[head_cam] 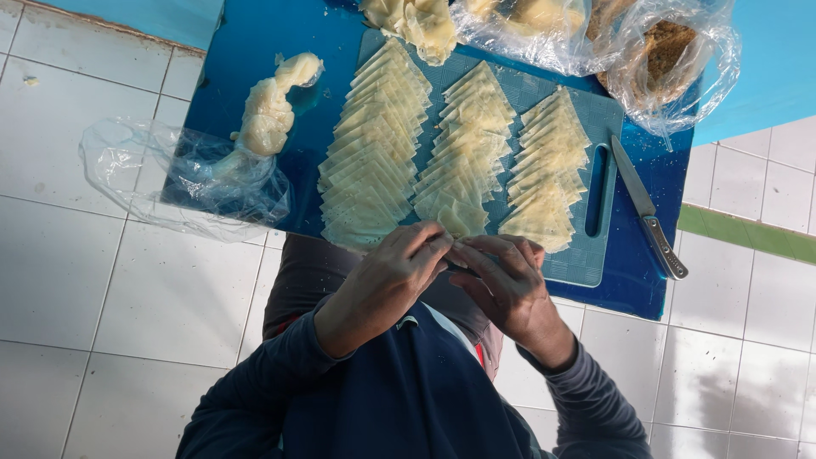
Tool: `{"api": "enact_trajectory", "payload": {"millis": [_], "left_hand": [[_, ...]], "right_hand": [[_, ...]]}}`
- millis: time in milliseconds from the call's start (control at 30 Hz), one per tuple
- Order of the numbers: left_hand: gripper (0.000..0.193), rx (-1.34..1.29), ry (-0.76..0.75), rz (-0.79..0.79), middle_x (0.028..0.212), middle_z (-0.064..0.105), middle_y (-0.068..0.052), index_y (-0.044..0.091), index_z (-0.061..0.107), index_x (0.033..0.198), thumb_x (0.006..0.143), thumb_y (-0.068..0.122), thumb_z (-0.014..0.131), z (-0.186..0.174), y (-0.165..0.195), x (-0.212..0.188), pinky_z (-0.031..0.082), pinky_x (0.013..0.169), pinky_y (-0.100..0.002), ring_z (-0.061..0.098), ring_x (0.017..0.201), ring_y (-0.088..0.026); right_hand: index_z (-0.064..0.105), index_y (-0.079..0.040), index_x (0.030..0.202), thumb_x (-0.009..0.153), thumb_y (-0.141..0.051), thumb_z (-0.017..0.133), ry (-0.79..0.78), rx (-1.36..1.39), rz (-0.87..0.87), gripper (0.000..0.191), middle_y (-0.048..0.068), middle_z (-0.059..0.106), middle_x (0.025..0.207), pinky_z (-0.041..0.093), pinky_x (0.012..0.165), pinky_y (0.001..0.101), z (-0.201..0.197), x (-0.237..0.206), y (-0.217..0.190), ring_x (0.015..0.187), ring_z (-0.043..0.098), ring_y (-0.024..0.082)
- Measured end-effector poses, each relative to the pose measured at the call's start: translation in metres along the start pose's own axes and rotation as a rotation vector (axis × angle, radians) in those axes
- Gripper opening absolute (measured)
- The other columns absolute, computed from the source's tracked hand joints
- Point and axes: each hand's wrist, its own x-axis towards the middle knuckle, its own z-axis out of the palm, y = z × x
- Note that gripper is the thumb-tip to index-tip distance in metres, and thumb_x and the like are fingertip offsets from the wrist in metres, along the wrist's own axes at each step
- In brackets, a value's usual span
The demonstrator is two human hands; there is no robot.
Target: The person sits at a low table and folds thin dough sheets one at a time into triangular shapes, placing each folded wrapper onto a cutting board in one of several growing stacks. They occasionally reach into a plastic bag of dough sheets and rearrange the stacks on the board.
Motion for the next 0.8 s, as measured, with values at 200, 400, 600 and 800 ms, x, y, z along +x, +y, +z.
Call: {"api": "enact_trajectory", "payload": {"millis": [200,400,600,800], "left_hand": [[0.04,0.015,-0.006,0.025,0.127,0.061,-0.016,-0.003,0.063,0.126,0.091,0.011,0.075,0.004,-0.005,-0.003,0.055,0.099,-0.039,0.064,0.117,-0.031],[0.032,0.054,0.001,0.057,0.125,0.061,-0.014,-0.002,0.064,0.125,0.096,0.011,0.073,0.008,-0.01,-0.007,0.056,0.098,-0.036,0.064,0.116,-0.028],[0.028,0.069,0.025,0.054,0.121,0.06,-0.014,-0.001,0.065,0.122,0.097,0.009,0.071,0.008,-0.01,-0.005,0.057,0.094,-0.035,0.063,0.113,-0.027],[0.02,0.07,0.018,-0.014,0.109,0.059,-0.012,0.0,0.065,0.114,0.095,0.005,0.067,0.004,-0.003,0.004,0.055,0.088,-0.037,0.063,0.101,-0.027]], "right_hand": [[0.069,-0.01,0.122,0.085,-0.007,0.082,0.036,-0.12,-0.131,0.039,0.008,0.072,0.115,0.043,0.09,0.0383,0.001,0.0,0.006,0.104,0.068,0.023],[0.067,-0.008,0.119,0.09,0.0,0.079,0.114,-0.074,-0.105,0.032,0.007,0.071,0.108,0.044,0.089,0.034,0.016,-0.001,0.006,0.098,0.069,0.021],[0.068,-0.009,0.114,0.093,-0.001,0.077,0.097,-0.002,0.014,0.025,0.003,0.07,0.099,0.044,0.085,0.0332,0.014,0.005,0.005,0.089,0.068,0.019],[0.071,-0.009,0.111,0.093,-0.004,0.077,0.06,0.069,0.168,0.019,0.008,0.067,0.098,0.049,0.083,0.0303,0.014,0.017,0.006,0.089,0.068,0.022]]}}
